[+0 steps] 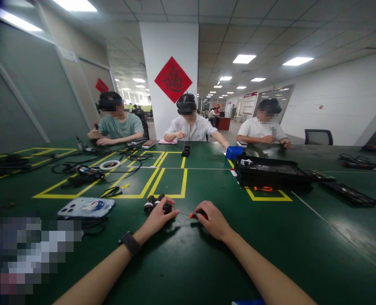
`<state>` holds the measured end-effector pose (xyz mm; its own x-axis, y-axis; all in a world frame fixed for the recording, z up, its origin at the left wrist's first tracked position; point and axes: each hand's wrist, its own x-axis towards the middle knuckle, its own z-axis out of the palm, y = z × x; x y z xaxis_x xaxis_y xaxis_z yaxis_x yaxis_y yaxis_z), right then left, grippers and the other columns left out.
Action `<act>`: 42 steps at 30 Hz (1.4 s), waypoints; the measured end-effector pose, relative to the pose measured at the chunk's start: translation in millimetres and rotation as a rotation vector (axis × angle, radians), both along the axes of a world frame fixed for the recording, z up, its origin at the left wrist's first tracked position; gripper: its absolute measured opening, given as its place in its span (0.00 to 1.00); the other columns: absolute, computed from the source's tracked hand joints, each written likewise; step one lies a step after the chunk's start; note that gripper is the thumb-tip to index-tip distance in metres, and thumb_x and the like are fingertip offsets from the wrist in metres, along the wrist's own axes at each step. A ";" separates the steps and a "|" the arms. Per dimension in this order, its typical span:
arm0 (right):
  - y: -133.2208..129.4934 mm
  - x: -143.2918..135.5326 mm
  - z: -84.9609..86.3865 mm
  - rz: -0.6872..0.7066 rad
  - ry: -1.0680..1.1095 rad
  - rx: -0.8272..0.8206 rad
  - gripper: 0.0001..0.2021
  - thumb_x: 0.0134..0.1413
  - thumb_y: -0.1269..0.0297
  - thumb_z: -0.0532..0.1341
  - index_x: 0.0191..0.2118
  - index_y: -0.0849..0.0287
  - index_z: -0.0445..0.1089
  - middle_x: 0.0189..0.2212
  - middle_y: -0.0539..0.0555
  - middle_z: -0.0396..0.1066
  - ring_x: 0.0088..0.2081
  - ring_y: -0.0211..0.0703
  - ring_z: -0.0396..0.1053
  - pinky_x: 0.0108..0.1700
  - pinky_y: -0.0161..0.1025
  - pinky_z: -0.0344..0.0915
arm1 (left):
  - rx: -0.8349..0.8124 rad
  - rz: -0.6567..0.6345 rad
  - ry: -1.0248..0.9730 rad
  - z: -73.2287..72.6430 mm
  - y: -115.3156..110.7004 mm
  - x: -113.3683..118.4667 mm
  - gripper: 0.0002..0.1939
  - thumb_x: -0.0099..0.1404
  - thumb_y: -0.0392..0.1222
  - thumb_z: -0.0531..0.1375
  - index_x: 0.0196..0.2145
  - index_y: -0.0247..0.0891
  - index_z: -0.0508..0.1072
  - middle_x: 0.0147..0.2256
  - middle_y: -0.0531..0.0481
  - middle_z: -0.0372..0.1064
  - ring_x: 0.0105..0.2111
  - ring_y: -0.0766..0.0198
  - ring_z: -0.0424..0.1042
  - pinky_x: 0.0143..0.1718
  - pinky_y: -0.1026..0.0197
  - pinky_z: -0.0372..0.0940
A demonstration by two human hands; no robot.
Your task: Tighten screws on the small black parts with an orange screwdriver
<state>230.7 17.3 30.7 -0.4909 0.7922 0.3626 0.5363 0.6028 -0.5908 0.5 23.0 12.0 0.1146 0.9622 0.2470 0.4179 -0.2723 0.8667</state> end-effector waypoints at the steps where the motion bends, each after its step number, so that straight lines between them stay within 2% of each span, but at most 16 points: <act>1: 0.3 0.3 0.0 0.014 -0.002 0.006 0.06 0.54 0.70 0.53 0.35 0.58 0.66 0.38 0.54 0.64 0.42 0.42 0.61 0.46 0.41 0.58 | 0.003 -0.004 -0.001 -0.1 -0.2 -0.1 0.20 0.52 0.54 0.59 0.38 0.38 0.63 0.30 0.53 0.66 0.31 0.64 0.67 0.35 0.61 0.61; 4: 1.0 0.4 -0.9 0.048 0.007 0.012 0.06 0.54 0.71 0.53 0.32 0.59 0.66 0.37 0.54 0.65 0.41 0.42 0.61 0.46 0.41 0.58 | 0.009 -0.005 -0.002 -0.4 -0.8 -0.1 0.20 0.52 0.54 0.59 0.38 0.38 0.63 0.30 0.53 0.66 0.31 0.64 0.67 0.35 0.61 0.61; 7: 1.5 -0.3 -3.7 0.048 0.013 0.005 0.03 0.51 0.71 0.55 0.33 0.59 0.65 0.36 0.53 0.65 0.39 0.41 0.62 0.43 0.39 0.59 | 0.003 0.004 -0.007 -0.8 -0.8 0.0 0.21 0.52 0.54 0.59 0.38 0.38 0.63 0.29 0.53 0.66 0.30 0.65 0.67 0.34 0.61 0.60; 13: 0.3 -1.2 -7.8 -0.003 -0.016 -0.050 0.07 0.49 0.67 0.58 0.36 0.60 0.63 0.34 0.52 0.65 0.35 0.40 0.62 0.38 0.37 0.60 | -0.004 -0.002 -0.019 -1.9 0.5 -0.2 0.21 0.52 0.54 0.59 0.38 0.38 0.62 0.29 0.54 0.66 0.29 0.65 0.66 0.34 0.62 0.60; 17: -1.9 -1.8 -3.3 -0.005 -0.034 -0.033 0.10 0.49 0.65 0.59 0.39 0.59 0.64 0.37 0.54 0.64 0.38 0.41 0.62 0.41 0.38 0.60 | 0.001 0.001 -0.017 -3.1 1.2 -0.7 0.21 0.52 0.54 0.59 0.38 0.38 0.63 0.29 0.54 0.66 0.29 0.65 0.66 0.34 0.62 0.60; 20: -1.5 -2.2 0.1 0.034 -0.050 0.001 0.07 0.54 0.65 0.55 0.38 0.59 0.66 0.36 0.54 0.65 0.40 0.42 0.61 0.44 0.40 0.58 | 0.008 0.003 -0.016 -3.7 1.5 -0.6 0.21 0.52 0.54 0.59 0.38 0.38 0.63 0.29 0.54 0.66 0.30 0.65 0.67 0.35 0.61 0.60; 23: 0.4 -1.9 0.3 0.054 -0.054 0.020 0.08 0.57 0.67 0.51 0.34 0.59 0.67 0.35 0.53 0.65 0.40 0.42 0.60 0.44 0.40 0.58 | 0.005 -0.008 -0.022 -3.9 1.7 -0.3 0.21 0.52 0.54 0.59 0.39 0.38 0.62 0.29 0.53 0.66 0.30 0.65 0.66 0.34 0.62 0.60; 28: 0.1 -0.9 -3.3 0.031 -0.047 0.015 0.05 0.53 0.68 0.55 0.36 0.60 0.65 0.35 0.53 0.64 0.39 0.42 0.60 0.43 0.39 0.59 | -0.001 -0.008 -0.025 -3.7 2.1 0.0 0.20 0.53 0.53 0.59 0.39 0.38 0.62 0.29 0.53 0.66 0.29 0.65 0.66 0.33 0.62 0.60; 34: -3.4 -1.6 -3.5 -0.014 -0.036 -0.022 0.09 0.50 0.66 0.59 0.39 0.59 0.64 0.38 0.54 0.63 0.38 0.41 0.61 0.42 0.39 0.60 | -0.006 -0.009 -0.025 -3.0 2.5 -0.2 0.20 0.53 0.53 0.59 0.38 0.38 0.63 0.29 0.53 0.66 0.29 0.65 0.66 0.33 0.62 0.60; 37: -3.7 -1.8 0.3 -0.004 -0.043 -0.025 0.10 0.51 0.65 0.57 0.41 0.59 0.64 0.38 0.54 0.63 0.40 0.42 0.61 0.43 0.39 0.59 | -0.003 -0.004 -0.026 -2.6 2.1 0.1 0.20 0.52 0.53 0.59 0.38 0.38 0.63 0.29 0.53 0.66 0.29 0.65 0.66 0.34 0.62 0.60; 42: -3.1 -2.9 3.6 0.042 -0.067 -0.001 0.06 0.55 0.67 0.53 0.37 0.59 0.66 0.36 0.53 0.65 0.40 0.42 0.61 0.43 0.40 0.59 | 0.003 -0.010 -0.038 -1.9 1.1 0.5 0.19 0.53 0.52 0.59 0.38 0.38 0.63 0.29 0.54 0.66 0.29 0.66 0.66 0.33 0.62 0.60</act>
<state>227.8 14.2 34.4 -0.5472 0.7704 0.3272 0.5488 0.6254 -0.5548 1.0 24.1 10.1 0.1150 0.9604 0.2540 0.3823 -0.2787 0.8810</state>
